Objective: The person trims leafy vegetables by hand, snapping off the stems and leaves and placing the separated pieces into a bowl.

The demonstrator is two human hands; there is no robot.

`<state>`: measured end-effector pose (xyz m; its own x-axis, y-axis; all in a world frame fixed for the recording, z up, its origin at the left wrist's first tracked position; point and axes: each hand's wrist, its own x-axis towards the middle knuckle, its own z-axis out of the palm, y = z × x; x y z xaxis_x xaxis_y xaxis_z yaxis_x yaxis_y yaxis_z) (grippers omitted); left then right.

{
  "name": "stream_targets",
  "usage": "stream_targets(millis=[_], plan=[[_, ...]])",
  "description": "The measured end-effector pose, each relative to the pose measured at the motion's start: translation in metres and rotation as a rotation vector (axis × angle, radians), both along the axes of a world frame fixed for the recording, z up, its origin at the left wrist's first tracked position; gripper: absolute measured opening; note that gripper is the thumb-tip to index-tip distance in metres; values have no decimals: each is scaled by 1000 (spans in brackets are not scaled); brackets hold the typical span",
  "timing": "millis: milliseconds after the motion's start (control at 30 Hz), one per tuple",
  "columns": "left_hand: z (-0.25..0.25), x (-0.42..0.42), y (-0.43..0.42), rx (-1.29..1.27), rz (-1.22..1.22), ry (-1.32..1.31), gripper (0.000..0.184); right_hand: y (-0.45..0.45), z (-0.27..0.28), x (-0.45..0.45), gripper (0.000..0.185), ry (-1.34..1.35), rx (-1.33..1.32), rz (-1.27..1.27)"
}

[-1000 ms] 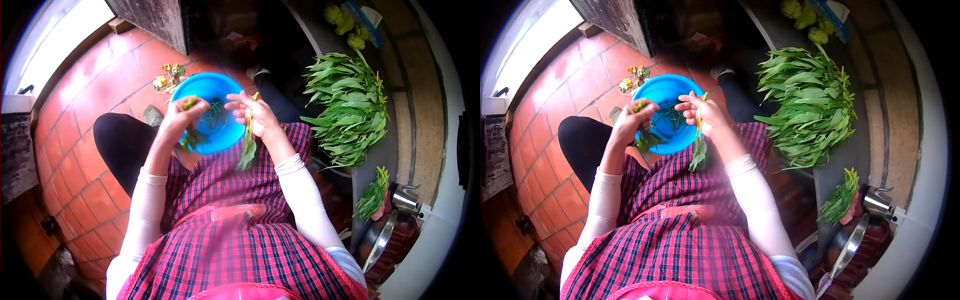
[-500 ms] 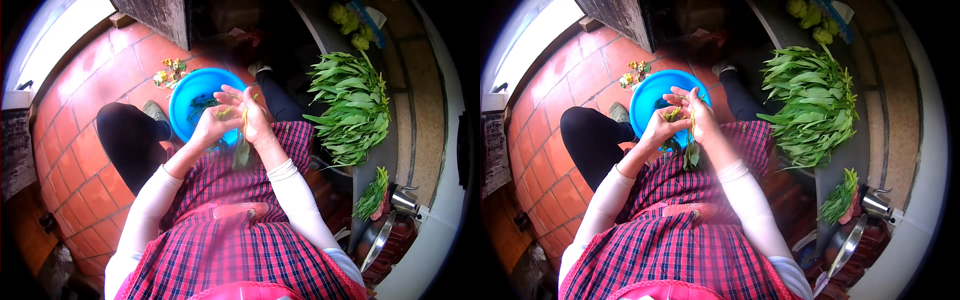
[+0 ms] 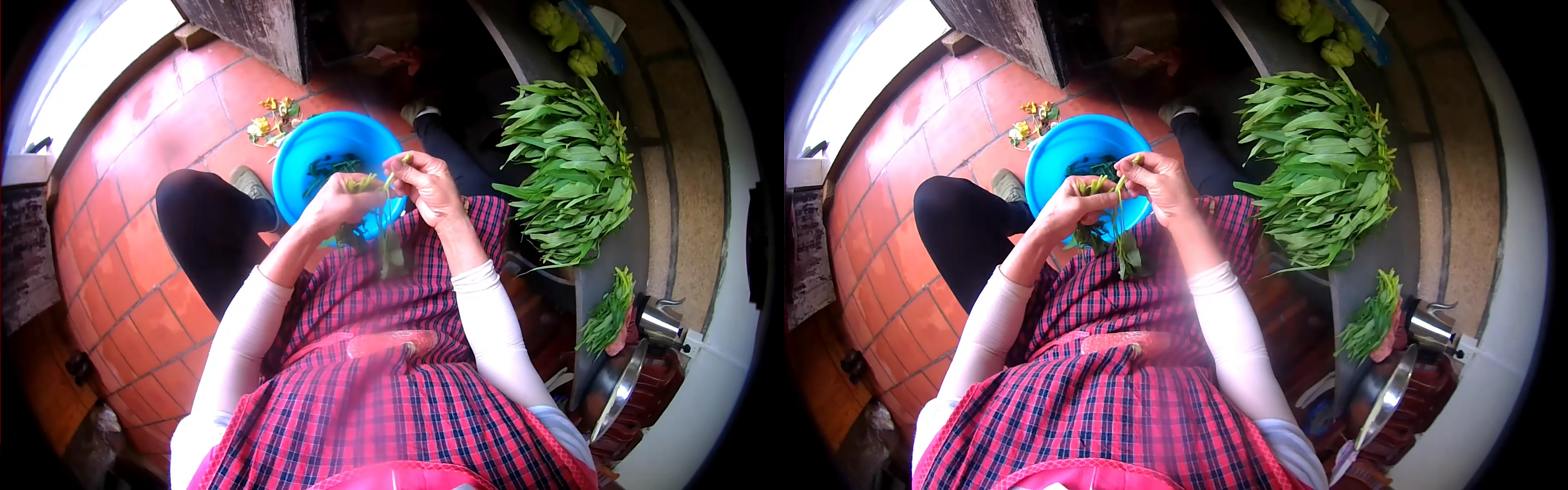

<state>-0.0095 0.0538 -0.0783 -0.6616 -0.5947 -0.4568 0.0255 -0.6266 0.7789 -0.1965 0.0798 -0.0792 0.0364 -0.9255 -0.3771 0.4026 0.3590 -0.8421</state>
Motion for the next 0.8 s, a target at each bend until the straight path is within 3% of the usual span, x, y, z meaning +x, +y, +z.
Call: stream_targets(millis=[400, 800], plan=[[-9, -6, -2, 67, 166, -11, 16, 7, -4, 7, 20, 134, -63, -113], [-13, -5, -7, 250, 127, 148, 14, 5, 8, 10, 15, 279, -117, -113]])
